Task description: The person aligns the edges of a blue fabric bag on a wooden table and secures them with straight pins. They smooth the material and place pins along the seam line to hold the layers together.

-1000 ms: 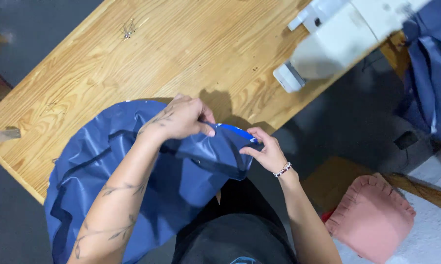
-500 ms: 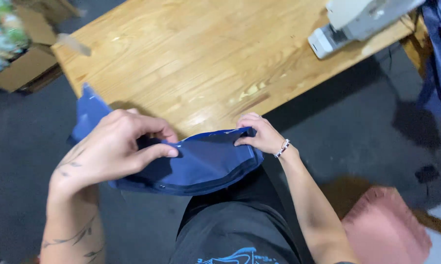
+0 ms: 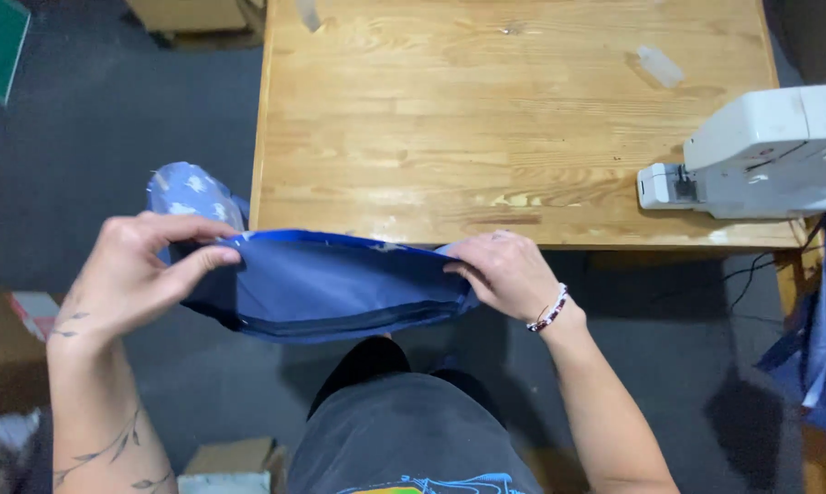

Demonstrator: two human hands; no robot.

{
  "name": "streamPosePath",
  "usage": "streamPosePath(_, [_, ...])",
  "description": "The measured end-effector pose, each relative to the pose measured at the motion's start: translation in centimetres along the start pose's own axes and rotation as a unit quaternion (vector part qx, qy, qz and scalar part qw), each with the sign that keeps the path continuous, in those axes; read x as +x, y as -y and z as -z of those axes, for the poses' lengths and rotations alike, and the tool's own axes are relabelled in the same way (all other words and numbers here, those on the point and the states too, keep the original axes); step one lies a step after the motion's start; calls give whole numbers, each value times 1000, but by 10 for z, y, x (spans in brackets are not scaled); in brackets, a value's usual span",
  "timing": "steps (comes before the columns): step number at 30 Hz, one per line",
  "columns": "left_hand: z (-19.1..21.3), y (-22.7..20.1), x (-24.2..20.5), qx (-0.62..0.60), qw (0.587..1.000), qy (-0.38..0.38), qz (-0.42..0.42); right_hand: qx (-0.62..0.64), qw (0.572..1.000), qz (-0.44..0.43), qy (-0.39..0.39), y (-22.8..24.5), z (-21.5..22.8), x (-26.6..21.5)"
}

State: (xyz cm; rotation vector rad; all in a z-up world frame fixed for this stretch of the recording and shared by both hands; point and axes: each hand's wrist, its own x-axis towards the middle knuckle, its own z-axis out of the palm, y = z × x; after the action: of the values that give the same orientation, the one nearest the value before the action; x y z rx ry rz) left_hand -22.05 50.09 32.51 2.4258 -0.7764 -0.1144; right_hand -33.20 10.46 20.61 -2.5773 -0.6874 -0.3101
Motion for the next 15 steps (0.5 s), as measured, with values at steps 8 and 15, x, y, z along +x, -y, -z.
streamPosePath(8, [-8,-41,-82,55,988,-147,5,153,977,-53,136,-16,28,-31])
streamPosePath(15, [-7,-33,-118,77,986,-147,29,265,963,-39,41,-24,24,-53])
